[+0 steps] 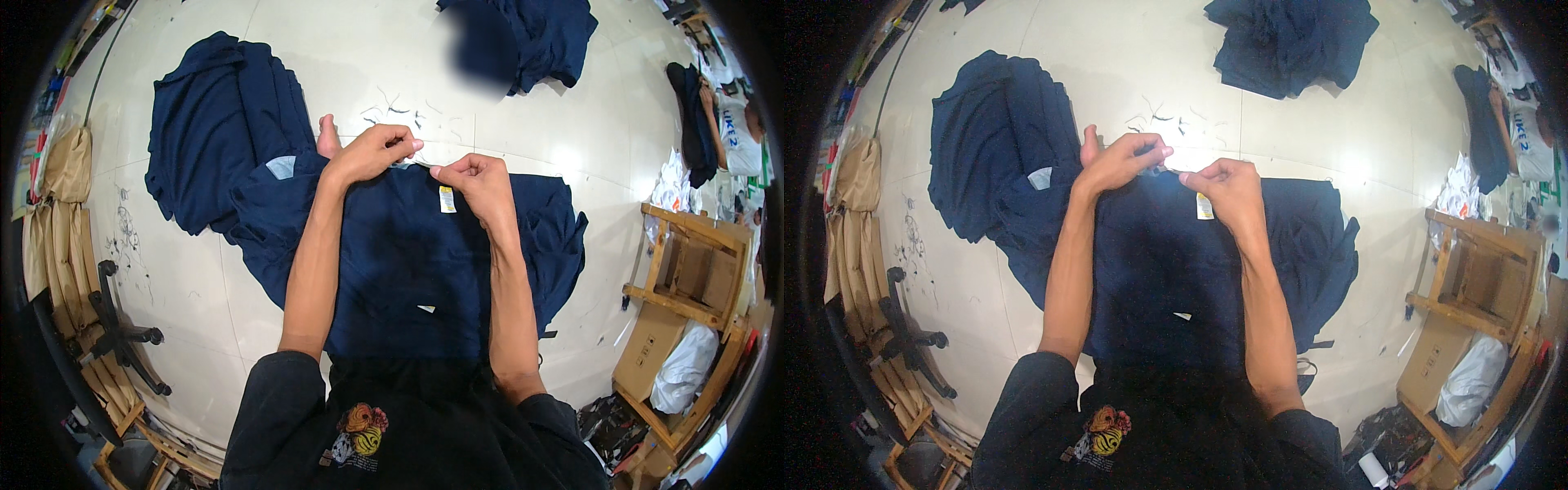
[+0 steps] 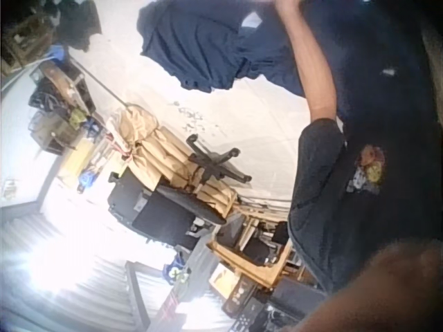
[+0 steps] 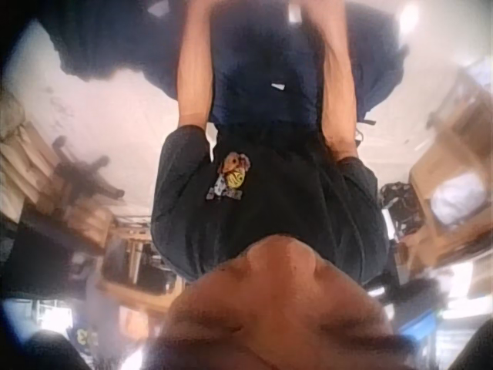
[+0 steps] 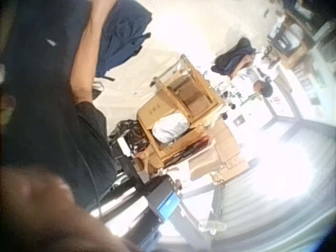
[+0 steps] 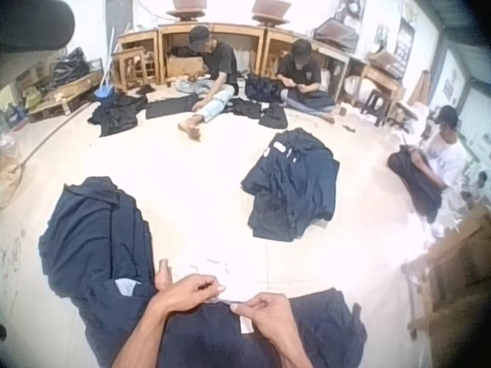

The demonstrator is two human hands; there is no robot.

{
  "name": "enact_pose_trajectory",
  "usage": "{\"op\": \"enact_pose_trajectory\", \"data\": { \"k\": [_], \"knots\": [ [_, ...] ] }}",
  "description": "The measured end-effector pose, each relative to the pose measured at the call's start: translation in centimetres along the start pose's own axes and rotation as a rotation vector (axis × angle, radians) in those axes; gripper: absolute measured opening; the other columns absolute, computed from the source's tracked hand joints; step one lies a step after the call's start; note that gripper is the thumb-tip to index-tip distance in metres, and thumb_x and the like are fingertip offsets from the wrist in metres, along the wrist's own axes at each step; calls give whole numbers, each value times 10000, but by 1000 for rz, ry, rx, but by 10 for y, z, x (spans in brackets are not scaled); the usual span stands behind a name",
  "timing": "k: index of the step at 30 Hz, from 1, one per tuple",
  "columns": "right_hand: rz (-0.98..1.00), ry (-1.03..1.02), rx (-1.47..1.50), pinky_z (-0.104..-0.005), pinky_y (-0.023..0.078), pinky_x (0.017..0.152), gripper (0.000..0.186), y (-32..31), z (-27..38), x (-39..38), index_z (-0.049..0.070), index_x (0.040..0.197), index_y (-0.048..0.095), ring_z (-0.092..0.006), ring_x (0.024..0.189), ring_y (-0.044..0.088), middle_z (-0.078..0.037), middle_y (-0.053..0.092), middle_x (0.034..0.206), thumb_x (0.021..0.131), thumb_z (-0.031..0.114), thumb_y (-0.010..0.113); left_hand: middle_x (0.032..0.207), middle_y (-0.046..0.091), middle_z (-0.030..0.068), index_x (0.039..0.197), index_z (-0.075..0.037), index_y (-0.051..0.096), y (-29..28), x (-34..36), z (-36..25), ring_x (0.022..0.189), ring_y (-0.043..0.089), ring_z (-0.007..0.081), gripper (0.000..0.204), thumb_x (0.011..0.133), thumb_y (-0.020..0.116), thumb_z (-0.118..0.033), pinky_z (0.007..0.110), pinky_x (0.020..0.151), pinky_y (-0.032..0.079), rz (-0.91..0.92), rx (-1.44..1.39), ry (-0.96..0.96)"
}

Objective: The person uses scissors to trim loose threads and tags from a dark blue garment laid out on the floor. They repeatedly cut small pieces of fabric and thread, then smooth the garment with their hands.

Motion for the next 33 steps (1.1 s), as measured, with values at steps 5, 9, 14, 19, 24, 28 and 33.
{"op": "enact_pose_trajectory", "data": {
  "k": [5,9,14,19,24,28,33],
  "knots": [
    [11,-16,-97,-306,514,608,295,1,1,5,-60,816,753,-159,623,645,-137,716,702,767,197,890,673,516,25,847,25,635,2,3,5,651,435,118,465,1040,624,-398,318,613,386,11,-35,33],
    [-52,-28,-120,-317,519,612,318,-4,-1,2,-56,866,759,-172,634,659,-153,739,744,794,231,875,689,588,54,853,26,642,-10,1,3,663,514,122,456,1045,615,-386,305,624,415,-137,-34,18],
    [-91,-18,-88,-309,516,638,357,0,-12,-11,-32,971,763,-172,691,675,-159,757,810,832,285,851,844,725,119,992,-40,739,-38,-10,22,857,684,252,469,1008,606,-490,425,1032,267,-314,229,-217],
    [-96,41,141,-279,430,553,385,18,-48,-21,-29,1000,718,-109,602,552,-48,658,745,902,333,808,841,766,110,917,-97,819,-18,-13,43,935,706,297,496,876,712,-579,594,1235,-26,-5,466,-274],
    [19,378,524,-221,223,413,363,61,-62,-28,65,911,601,-18,486,356,69,443,668,973,392,745,770,752,63,867,-135,832,-21,-10,49,877,700,243,441,788,805,-569,592,1242,-22,-24,412,-275],
    [190,372,764,-229,233,453,256,91,-65,-19,100,942,574,-28,495,335,68,429,682,965,266,766,723,717,75,861,-26,804,-27,-13,26,717,627,173,438,788,863,-454,385,862,310,-110,297,-288],
    [187,227,1051,-237,258,507,189,89,-59,-21,117,989,534,-39,522,338,70,426,698,975,102,721,685,672,73,868,46,777,-22,-11,31,648,577,137,470,835,862,-414,280,637,455,-156,40,-254]
  ]
}}
Point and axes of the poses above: each hand's wrist, its own x-axis towards the middle knuckle, its own y-axis out of the palm, z = x × y, the point moved 8 cm from there along x, towards the middle knuckle
